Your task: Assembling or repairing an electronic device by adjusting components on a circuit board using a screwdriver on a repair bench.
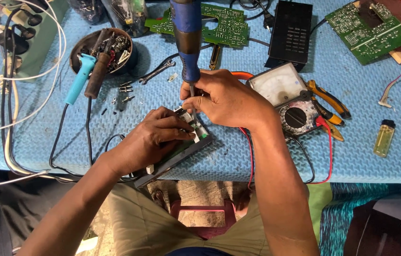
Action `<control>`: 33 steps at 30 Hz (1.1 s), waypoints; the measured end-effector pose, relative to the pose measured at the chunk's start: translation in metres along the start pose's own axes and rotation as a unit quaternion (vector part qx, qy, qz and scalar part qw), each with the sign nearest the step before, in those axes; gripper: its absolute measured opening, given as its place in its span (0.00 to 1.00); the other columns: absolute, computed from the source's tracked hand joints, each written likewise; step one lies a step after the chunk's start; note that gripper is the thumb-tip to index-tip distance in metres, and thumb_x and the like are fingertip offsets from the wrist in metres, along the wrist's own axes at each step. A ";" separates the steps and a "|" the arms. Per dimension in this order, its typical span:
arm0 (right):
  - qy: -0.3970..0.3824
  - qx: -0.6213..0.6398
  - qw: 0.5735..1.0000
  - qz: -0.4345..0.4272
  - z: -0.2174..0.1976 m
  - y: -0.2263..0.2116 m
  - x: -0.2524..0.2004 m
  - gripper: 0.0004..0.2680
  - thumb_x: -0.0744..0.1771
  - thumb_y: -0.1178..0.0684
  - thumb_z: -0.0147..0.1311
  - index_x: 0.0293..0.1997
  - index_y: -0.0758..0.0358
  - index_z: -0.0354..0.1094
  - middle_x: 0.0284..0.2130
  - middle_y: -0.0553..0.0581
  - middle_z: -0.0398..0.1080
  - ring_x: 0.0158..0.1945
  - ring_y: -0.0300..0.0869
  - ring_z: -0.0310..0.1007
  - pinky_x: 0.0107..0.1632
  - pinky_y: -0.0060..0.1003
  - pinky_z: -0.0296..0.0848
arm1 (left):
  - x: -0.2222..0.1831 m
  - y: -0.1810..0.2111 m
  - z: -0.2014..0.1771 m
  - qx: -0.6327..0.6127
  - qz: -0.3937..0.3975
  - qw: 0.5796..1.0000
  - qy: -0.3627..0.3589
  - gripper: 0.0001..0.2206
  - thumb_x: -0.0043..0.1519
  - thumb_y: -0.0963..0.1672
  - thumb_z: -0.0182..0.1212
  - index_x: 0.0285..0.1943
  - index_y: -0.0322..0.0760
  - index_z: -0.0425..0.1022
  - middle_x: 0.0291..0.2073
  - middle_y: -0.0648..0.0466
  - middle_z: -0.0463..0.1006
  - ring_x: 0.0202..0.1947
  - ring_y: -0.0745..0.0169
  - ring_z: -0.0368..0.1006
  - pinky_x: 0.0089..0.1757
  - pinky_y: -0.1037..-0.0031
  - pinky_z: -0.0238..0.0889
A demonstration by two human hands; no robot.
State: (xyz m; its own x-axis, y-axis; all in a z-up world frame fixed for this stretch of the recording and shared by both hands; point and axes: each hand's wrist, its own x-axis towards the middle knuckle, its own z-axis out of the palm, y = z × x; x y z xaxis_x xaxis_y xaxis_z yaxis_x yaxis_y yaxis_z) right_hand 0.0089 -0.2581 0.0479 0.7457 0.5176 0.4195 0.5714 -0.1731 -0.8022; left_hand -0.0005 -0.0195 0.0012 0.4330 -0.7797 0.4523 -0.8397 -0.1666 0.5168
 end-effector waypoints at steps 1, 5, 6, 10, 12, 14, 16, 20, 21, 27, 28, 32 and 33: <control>-0.001 0.000 1.000 0.000 0.000 0.000 0.000 0.01 0.69 0.65 0.55 0.41 0.71 0.70 0.30 0.65 0.72 0.34 0.52 0.81 0.36 0.44 0.86 | 0.000 0.000 0.000 0.000 -0.001 1.000 0.001 0.09 0.58 0.37 0.66 0.45 0.41 0.83 0.45 0.54 0.83 0.45 0.45 0.72 0.48 0.57 0.65; -0.001 -0.005 1.000 0.007 0.000 0.003 -0.001 0.00 0.69 0.65 0.55 0.42 0.70 0.71 0.31 0.64 0.72 0.34 0.50 0.81 0.37 0.44 0.87 | -0.001 -0.002 0.002 0.003 -0.001 1.000 0.005 0.09 0.59 0.37 0.66 0.45 0.43 0.84 0.45 0.55 0.83 0.46 0.45 0.72 0.48 0.57 0.65; -0.002 -0.005 1.000 0.008 0.000 0.003 -0.001 0.00 0.69 0.64 0.55 0.42 0.70 0.70 0.31 0.64 0.72 0.34 0.50 0.81 0.37 0.43 0.87 | -0.002 -0.003 0.003 0.004 -0.001 1.000 0.007 0.10 0.59 0.37 0.66 0.45 0.43 0.84 0.45 0.56 0.83 0.46 0.46 0.72 0.48 0.57 0.65; -0.003 -0.013 1.000 0.011 0.000 0.001 -0.001 0.01 0.69 0.64 0.55 0.42 0.70 0.71 0.31 0.64 0.73 0.34 0.51 0.82 0.36 0.44 0.87 | -0.002 -0.002 0.003 0.004 -0.001 1.000 0.007 0.10 0.59 0.37 0.66 0.46 0.44 0.84 0.46 0.56 0.83 0.46 0.45 0.72 0.48 0.56 0.65; -0.008 -0.015 1.000 0.018 0.000 0.001 -0.001 0.01 0.69 0.63 0.55 0.42 0.70 0.71 0.31 0.64 0.73 0.34 0.51 0.82 0.37 0.44 0.87 | -0.002 -0.001 0.003 -0.003 -0.002 1.000 0.007 0.09 0.60 0.38 0.66 0.46 0.44 0.84 0.45 0.56 0.83 0.46 0.46 0.72 0.48 0.56 0.65; -0.009 -0.014 1.000 0.019 -0.001 0.002 -0.002 0.01 0.69 0.63 0.55 0.42 0.70 0.71 0.31 0.64 0.73 0.34 0.51 0.82 0.37 0.44 0.87 | -0.002 -0.002 0.003 -0.002 -0.002 1.000 0.008 0.10 0.60 0.38 0.66 0.46 0.44 0.84 0.46 0.55 0.83 0.46 0.45 0.72 0.48 0.57 0.65; -0.009 -0.013 1.000 0.020 -0.002 0.002 -0.003 0.01 0.69 0.63 0.55 0.42 0.70 0.71 0.31 0.64 0.72 0.34 0.51 0.82 0.37 0.44 0.87 | -0.001 -0.001 0.003 -0.002 -0.001 1.000 0.008 0.10 0.60 0.37 0.66 0.47 0.44 0.84 0.46 0.55 0.83 0.45 0.45 0.72 0.47 0.57 0.65; -0.012 -0.010 1.000 0.026 -0.002 0.002 -0.002 0.01 0.69 0.62 0.56 0.42 0.69 0.71 0.31 0.63 0.73 0.34 0.50 0.81 0.36 0.44 0.87 | -0.001 -0.002 0.003 0.000 0.003 1.000 0.009 0.09 0.60 0.38 0.66 0.46 0.43 0.84 0.46 0.55 0.83 0.45 0.45 0.72 0.47 0.56 0.65; -0.012 -0.011 1.000 0.027 -0.001 0.002 -0.002 0.01 0.69 0.62 0.56 0.42 0.69 0.72 0.31 0.63 0.73 0.33 0.50 0.82 0.36 0.43 0.87 | -0.002 -0.004 0.003 0.000 0.003 1.000 0.010 0.09 0.60 0.38 0.66 0.46 0.44 0.84 0.46 0.56 0.83 0.45 0.46 0.73 0.47 0.57 0.65; -0.011 -0.012 0.999 0.037 0.001 0.004 -0.001 0.02 0.69 0.61 0.56 0.43 0.68 0.72 0.32 0.63 0.74 0.34 0.49 0.81 0.37 0.44 0.87 | -0.001 -0.002 0.002 -0.004 0.005 1.000 0.006 0.10 0.60 0.38 0.66 0.47 0.44 0.84 0.46 0.56 0.83 0.46 0.45 0.72 0.47 0.56 0.65; -0.011 -0.013 0.999 0.037 0.001 0.003 -0.001 0.02 0.69 0.61 0.56 0.43 0.68 0.72 0.32 0.63 0.74 0.34 0.49 0.81 0.37 0.44 0.87 | -0.001 -0.002 0.002 -0.003 0.006 1.000 0.006 0.10 0.60 0.38 0.66 0.47 0.44 0.84 0.46 0.56 0.83 0.46 0.45 0.72 0.47 0.56 0.65; -0.012 -0.016 0.999 0.039 0.000 0.000 0.000 0.02 0.68 0.62 0.57 0.42 0.67 0.72 0.31 0.61 0.74 0.33 0.48 0.81 0.36 0.42 0.87 | -0.002 -0.003 0.002 -0.005 0.007 1.000 0.006 0.10 0.59 0.37 0.67 0.47 0.43 0.84 0.46 0.55 0.83 0.46 0.45 0.73 0.47 0.56 0.65; -0.013 -0.020 0.999 0.041 0.000 0.000 0.000 0.02 0.68 0.62 0.58 0.42 0.67 0.73 0.31 0.60 0.73 0.32 0.48 0.81 0.36 0.41 0.87 | -0.002 -0.004 0.002 -0.007 0.005 1.000 0.005 0.10 0.59 0.38 0.67 0.47 0.43 0.84 0.46 0.55 0.83 0.46 0.45 0.73 0.47 0.56 0.65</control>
State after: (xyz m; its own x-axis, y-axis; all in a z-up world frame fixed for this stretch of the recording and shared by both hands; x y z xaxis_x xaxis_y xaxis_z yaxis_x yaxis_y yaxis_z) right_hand 0.0087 -0.2576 0.0482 0.7817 0.5213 0.3423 0.5226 -0.2481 -0.8157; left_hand 0.0009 -0.0183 -0.0031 0.4278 -0.7747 0.4658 -0.8398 -0.1501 0.5217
